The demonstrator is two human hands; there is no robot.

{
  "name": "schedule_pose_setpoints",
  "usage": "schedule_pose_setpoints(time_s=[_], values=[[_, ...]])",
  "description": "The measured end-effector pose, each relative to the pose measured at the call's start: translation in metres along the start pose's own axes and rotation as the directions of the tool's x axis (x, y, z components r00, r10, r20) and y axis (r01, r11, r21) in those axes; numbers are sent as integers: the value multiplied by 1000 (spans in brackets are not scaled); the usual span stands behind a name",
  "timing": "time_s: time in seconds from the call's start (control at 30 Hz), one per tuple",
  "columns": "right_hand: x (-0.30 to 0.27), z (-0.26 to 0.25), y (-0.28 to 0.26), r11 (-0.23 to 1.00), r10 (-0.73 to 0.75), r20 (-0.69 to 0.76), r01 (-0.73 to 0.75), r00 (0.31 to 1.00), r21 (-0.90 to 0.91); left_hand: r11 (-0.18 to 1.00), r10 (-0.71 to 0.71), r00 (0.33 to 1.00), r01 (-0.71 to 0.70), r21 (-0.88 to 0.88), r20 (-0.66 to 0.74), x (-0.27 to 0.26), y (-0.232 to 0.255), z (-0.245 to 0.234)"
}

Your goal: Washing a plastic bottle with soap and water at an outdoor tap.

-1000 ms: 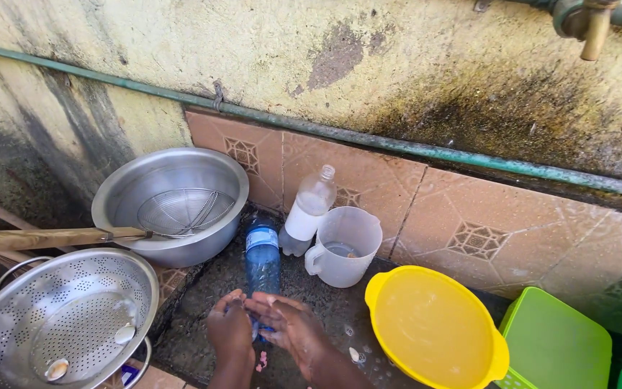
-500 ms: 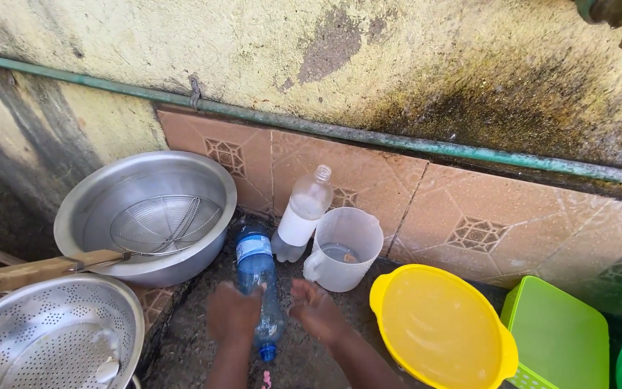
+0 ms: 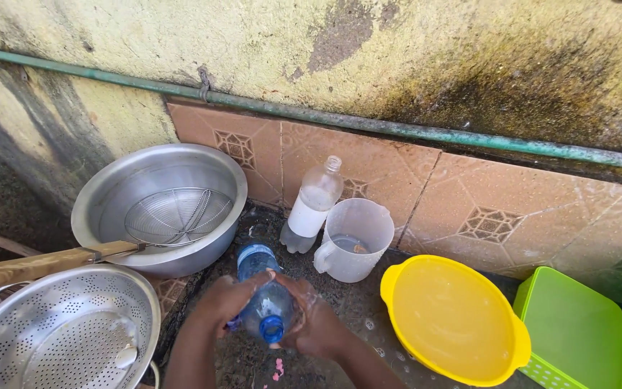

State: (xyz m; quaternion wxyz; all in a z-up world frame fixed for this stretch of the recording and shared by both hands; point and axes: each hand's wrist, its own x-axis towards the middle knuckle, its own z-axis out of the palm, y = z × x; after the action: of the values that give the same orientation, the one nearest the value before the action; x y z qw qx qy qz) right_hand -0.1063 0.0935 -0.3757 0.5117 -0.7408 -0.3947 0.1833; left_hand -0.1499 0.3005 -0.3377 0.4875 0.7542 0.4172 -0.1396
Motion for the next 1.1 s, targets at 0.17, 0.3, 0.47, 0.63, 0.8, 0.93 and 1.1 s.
schedule_pose_setpoints(time_s=[0.17, 0.3, 0.47, 0.63, 0.8, 0.93, 1.1], values=[[-7, -28, -51, 850, -455, -281, 318, 845, -420, 960, 280, 923, -272, -69, 265, -6, 20, -15], [-29, -58, -56, 949, -240, -296, 288, 925, 130, 965, 262, 922, -250, -78, 285, -76, 74, 1], [-78, -101, -64, 722, 425, -254, -156, 869, 674, 864, 485, 874, -473, -171, 32, -90, 108, 53], [-110, -150, -47, 742, 444, -440, -44, 780, 669, 599, 792, 594, -801, -9, -137, -129, 183, 103], [-93, -234, -79, 793, 450, -576, -9, 682, 609, 336, 913, 205, -866, 369, -352, -207, 304, 117], [-68, -283, -84, 909, 168, -665, 146, 728, 391, 262, 829, -111, -790, 555, -548, -251, 375, 106], [-34, -319, -96, 937, 142, -732, 149, 666, 317, 120, 896, -219, -719, 685, -387, -262, 419, 94]])
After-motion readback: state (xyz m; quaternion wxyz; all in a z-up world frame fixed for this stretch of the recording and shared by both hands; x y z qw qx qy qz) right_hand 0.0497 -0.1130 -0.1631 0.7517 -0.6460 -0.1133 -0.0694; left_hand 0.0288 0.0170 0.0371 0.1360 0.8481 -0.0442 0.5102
